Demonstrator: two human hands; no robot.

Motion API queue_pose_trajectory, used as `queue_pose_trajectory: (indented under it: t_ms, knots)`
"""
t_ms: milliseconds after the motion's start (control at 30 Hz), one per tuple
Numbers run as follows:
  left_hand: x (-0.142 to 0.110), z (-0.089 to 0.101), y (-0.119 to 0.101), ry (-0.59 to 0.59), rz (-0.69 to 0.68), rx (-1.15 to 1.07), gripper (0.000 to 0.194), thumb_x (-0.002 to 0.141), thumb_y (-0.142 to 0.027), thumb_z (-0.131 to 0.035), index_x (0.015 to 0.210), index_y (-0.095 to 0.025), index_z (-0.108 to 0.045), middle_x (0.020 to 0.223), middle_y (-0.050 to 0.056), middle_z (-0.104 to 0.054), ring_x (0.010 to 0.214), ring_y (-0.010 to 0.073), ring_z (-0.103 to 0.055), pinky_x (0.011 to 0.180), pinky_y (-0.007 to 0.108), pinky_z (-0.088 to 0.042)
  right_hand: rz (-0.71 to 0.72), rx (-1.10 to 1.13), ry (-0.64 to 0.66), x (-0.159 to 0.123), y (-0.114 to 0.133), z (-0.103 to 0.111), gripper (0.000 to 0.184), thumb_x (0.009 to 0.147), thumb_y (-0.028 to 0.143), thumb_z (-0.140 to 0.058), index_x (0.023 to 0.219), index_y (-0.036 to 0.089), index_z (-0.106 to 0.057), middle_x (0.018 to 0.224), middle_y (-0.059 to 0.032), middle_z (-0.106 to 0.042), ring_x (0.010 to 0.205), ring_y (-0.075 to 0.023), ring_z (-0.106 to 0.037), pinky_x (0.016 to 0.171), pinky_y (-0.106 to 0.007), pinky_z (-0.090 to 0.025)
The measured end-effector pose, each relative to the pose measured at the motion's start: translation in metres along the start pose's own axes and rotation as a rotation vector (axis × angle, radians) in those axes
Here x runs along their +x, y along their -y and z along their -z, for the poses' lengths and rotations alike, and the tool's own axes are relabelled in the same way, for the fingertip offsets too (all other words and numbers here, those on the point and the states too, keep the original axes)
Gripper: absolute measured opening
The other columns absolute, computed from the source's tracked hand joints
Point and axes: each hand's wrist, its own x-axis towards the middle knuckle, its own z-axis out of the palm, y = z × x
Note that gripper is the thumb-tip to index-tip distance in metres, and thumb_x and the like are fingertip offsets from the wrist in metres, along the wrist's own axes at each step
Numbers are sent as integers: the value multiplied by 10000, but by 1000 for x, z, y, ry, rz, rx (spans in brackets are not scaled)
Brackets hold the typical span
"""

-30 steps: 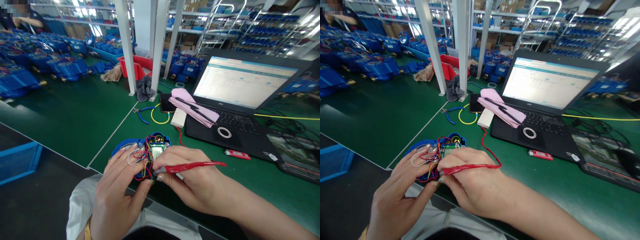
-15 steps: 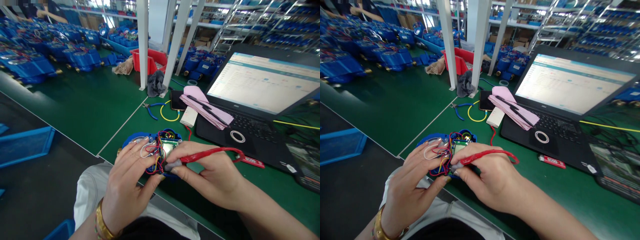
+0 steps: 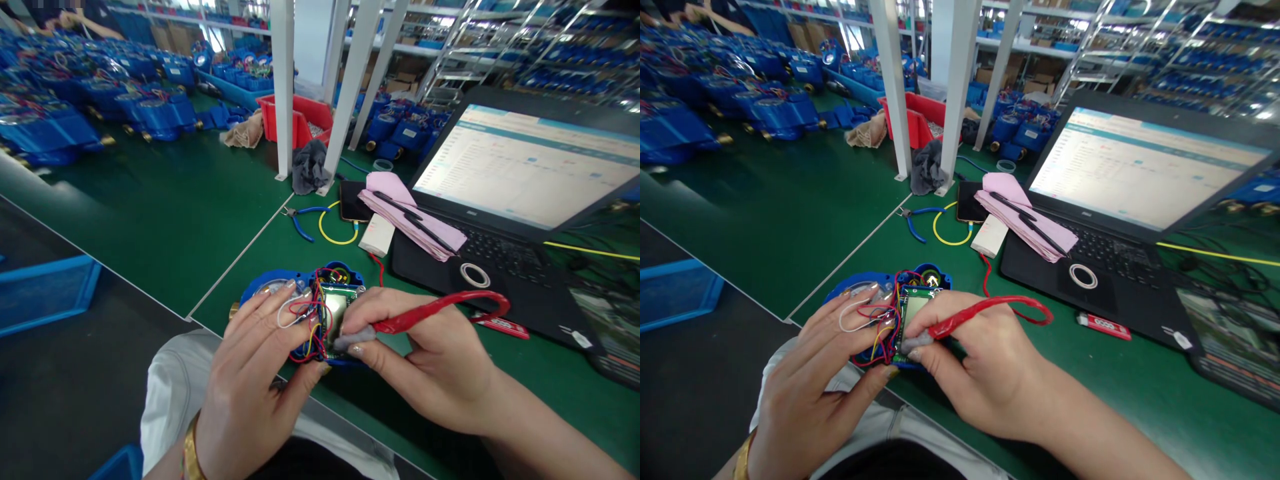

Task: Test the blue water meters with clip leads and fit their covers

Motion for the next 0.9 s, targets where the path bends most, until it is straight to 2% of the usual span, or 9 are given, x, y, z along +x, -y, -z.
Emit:
queue_pose_trajectory:
  t_ms: [200,500,733,900]
  knots:
    - [2,-1,1,1,8,0,171,839,-125,-673,1004,-137,-630,1134,87,-655,1172,245,-551,1080,412,-385,0,-3,49,-2,-1,1,146,844,50,-571,939,153,-611,836,-30,-663,784,-127,-625,717,-238,-511]
    - [1,-2,1,14,8,3,183,855,-131,-661,1035,-137,-626,1155,92,-640,1185,254,-538,1081,428,-384,49,-24,40,-3,0,-2,128,867,56,-553,956,135,-600,852,-44,-657,806,-141,-620,732,-267,-513]
    - [1,-3,0,-13,16,12,178,845,-105,-660,1019,-125,-629,1139,99,-644,1172,256,-548,1079,428,-394,47,-119,137,-6,7,1,177,855,42,-553,991,153,-569,924,-52,-644,835,-154,-592,723,-267,-502]
    - [1,-3,-1,-10,16,36,197,845,-76,-628,1035,-127,-635,1151,93,-643,1171,252,-550,1074,432,-400,57,-136,134,-5,12,-1,175,851,19,-508,958,142,-572,844,-65,-636,755,-162,-583,663,-277,-487]
